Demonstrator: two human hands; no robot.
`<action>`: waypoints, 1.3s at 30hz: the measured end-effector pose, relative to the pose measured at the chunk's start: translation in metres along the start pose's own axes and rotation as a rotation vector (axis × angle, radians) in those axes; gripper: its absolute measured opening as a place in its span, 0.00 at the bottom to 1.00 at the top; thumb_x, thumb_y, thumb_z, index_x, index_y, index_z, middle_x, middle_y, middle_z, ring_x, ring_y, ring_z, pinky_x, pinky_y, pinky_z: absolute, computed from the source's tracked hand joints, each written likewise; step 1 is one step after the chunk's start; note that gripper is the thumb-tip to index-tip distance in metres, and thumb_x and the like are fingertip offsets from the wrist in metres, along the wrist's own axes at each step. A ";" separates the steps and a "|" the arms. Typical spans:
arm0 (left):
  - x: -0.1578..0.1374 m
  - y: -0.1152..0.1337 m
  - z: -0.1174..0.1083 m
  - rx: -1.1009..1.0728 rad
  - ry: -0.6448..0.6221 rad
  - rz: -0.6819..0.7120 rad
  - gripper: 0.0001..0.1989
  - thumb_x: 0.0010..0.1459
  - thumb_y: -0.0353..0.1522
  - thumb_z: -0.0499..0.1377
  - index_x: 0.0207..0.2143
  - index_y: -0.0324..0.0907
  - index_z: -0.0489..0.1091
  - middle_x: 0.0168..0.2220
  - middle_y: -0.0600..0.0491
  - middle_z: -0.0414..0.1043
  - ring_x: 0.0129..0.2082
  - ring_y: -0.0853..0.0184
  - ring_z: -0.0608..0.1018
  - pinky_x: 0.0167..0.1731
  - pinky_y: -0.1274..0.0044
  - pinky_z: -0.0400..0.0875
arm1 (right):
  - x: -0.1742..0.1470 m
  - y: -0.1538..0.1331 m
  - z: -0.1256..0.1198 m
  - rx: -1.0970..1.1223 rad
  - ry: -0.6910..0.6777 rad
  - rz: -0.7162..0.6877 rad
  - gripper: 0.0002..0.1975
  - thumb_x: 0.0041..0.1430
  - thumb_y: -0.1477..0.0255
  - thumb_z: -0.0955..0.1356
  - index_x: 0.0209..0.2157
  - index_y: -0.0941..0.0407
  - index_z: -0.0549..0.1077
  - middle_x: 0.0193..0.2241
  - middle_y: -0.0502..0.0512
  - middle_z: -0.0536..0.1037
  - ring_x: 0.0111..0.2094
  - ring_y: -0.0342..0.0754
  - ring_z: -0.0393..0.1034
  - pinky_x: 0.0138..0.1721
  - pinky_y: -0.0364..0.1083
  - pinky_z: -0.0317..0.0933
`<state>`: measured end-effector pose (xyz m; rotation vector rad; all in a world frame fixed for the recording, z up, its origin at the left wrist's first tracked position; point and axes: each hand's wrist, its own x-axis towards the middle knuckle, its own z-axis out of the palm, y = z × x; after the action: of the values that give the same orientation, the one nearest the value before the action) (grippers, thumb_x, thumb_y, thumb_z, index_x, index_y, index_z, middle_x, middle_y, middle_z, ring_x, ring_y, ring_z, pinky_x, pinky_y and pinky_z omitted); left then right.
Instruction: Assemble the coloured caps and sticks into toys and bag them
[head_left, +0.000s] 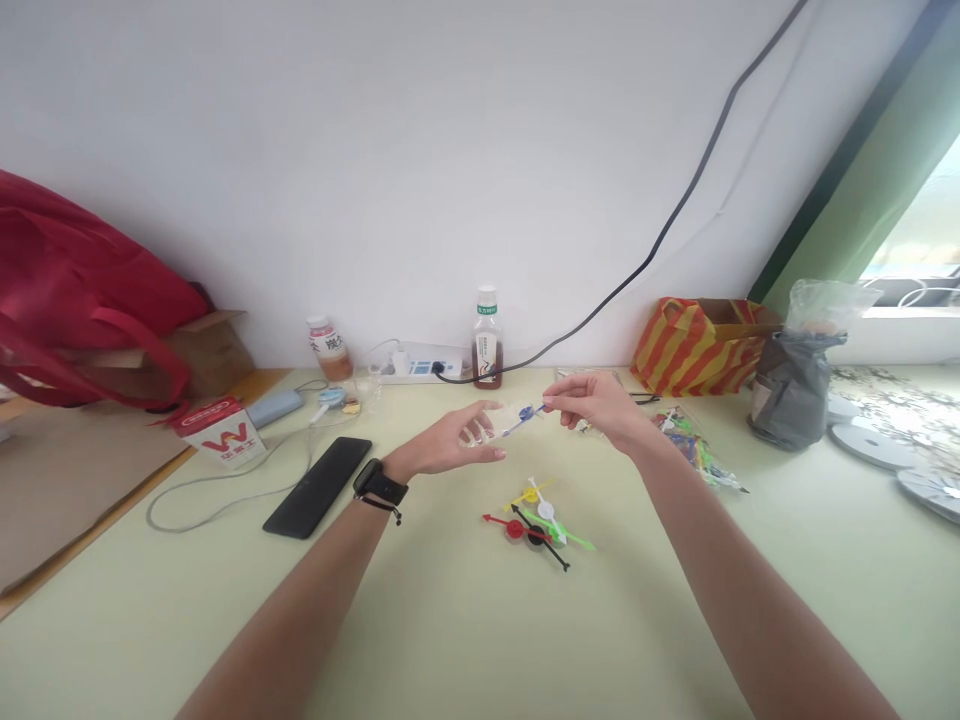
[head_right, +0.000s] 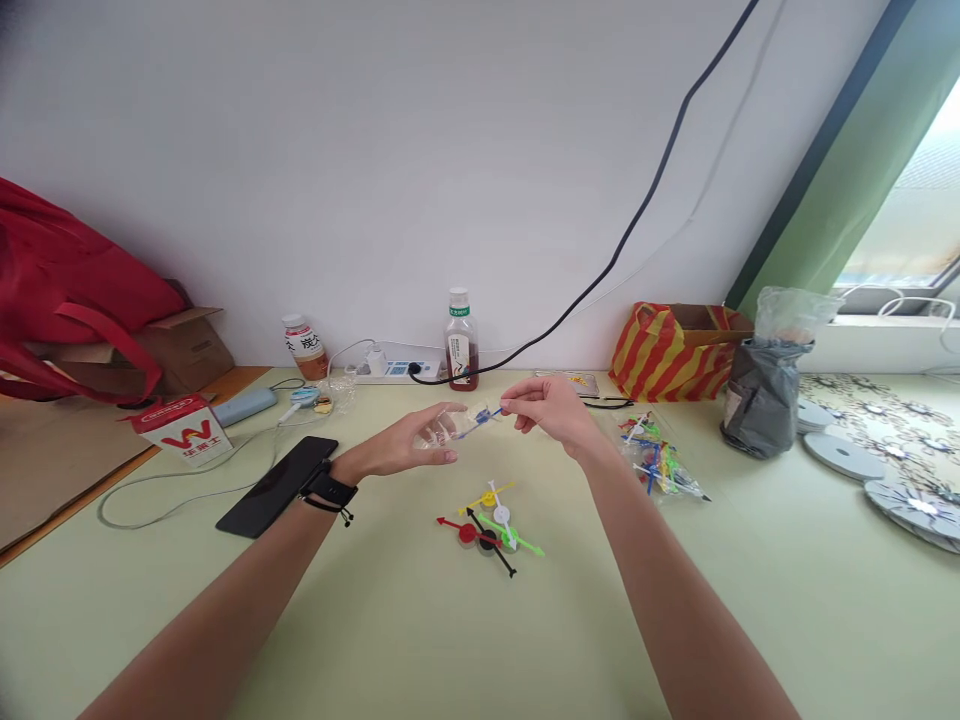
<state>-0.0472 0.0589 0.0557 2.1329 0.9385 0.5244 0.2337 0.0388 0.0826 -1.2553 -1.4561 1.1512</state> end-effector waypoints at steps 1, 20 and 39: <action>0.000 0.000 -0.001 0.002 -0.002 -0.006 0.40 0.56 0.50 0.68 0.67 0.50 0.62 0.49 0.47 0.74 0.44 0.60 0.77 0.47 0.67 0.72 | -0.001 -0.002 -0.003 -0.019 -0.022 -0.002 0.13 0.47 0.66 0.79 0.35 0.57 0.83 0.29 0.57 0.83 0.24 0.43 0.71 0.27 0.43 0.68; 0.000 0.006 0.002 0.060 -0.029 0.052 0.43 0.55 0.48 0.69 0.69 0.50 0.59 0.58 0.45 0.69 0.51 0.55 0.74 0.52 0.64 0.69 | -0.004 -0.003 0.011 0.123 -0.191 -0.002 0.19 0.45 0.62 0.80 0.38 0.58 0.82 0.35 0.59 0.84 0.26 0.42 0.70 0.27 0.42 0.64; -0.002 -0.002 -0.001 -0.461 -0.295 -0.099 0.31 0.62 0.39 0.61 0.67 0.50 0.62 0.47 0.49 0.71 0.42 0.63 0.75 0.48 0.67 0.70 | 0.007 0.010 0.002 -0.585 0.065 -0.292 0.10 0.61 0.65 0.69 0.35 0.55 0.81 0.31 0.53 0.82 0.26 0.45 0.68 0.29 0.44 0.59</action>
<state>-0.0501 0.0591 0.0546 1.6809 0.6754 0.3250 0.2331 0.0460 0.0724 -1.3805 -1.9281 0.4947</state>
